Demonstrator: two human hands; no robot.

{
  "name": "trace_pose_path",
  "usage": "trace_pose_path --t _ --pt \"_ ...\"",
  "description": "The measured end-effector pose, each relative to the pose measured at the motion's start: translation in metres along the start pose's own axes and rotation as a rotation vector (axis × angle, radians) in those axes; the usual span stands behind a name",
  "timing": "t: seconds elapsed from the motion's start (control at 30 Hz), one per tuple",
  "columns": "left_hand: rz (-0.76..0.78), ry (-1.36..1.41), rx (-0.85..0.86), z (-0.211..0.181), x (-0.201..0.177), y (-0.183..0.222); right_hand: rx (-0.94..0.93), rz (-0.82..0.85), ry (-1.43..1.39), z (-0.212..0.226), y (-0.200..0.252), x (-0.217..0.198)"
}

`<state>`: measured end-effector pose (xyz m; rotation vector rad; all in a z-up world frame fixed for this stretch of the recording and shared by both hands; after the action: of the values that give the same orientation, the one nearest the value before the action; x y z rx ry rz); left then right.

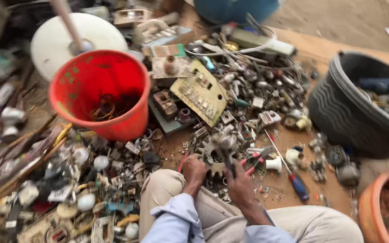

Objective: The person sits on the ground amidst a pile of electronic scrap and uses a hammer and pliers to dismantle a metal gear. They repeatedly strike the gear with the hammer to break off pieces and use pliers to pull at components.

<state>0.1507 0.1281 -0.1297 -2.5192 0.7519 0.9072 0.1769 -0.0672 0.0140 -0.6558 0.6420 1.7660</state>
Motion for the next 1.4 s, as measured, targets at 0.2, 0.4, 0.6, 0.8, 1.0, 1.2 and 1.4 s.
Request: trace_pose_path --t 0.2,0.4,0.6,0.8,1.0,1.2,1.4 --pt "-0.068 0.101 -0.086 -0.011 -0.014 -0.004 -0.539 -0.412 -0.551 0.032 0.001 -0.033" --pt "0.007 0.105 -0.175 -0.015 -0.021 -0.005 0.287 -0.015 -0.595 -0.028 0.002 0.036" --pt "-0.023 0.371 -0.183 -0.03 -0.044 -0.006 0.546 0.187 -0.528 -0.101 -0.02 0.077" --pt "0.169 0.838 -0.084 -0.067 -0.059 0.005 0.112 -0.131 -0.579 -0.073 -0.041 0.03" --pt "0.308 0.68 0.307 -0.105 -0.076 0.018 0.555 0.26 -1.421 -0.059 -0.024 0.065" --pt "0.508 0.802 0.135 -0.087 -0.052 0.019 0.545 0.382 -1.524 -0.076 -0.027 0.081" --pt "0.537 0.779 0.035 -0.084 -0.049 0.024 0.603 0.397 -1.583 -0.075 -0.027 0.086"
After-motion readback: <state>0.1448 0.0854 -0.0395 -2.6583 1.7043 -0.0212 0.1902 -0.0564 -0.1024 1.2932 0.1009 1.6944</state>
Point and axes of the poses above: each hand's wrist, its own y-axis away from the middle knuckle, its own x-axis out of the palm, z = x × y, the point moved 7 cm from there along -y, towards the middle knuckle, and after that the axes turned 9 degrees about -z, right-handed, at the moved point
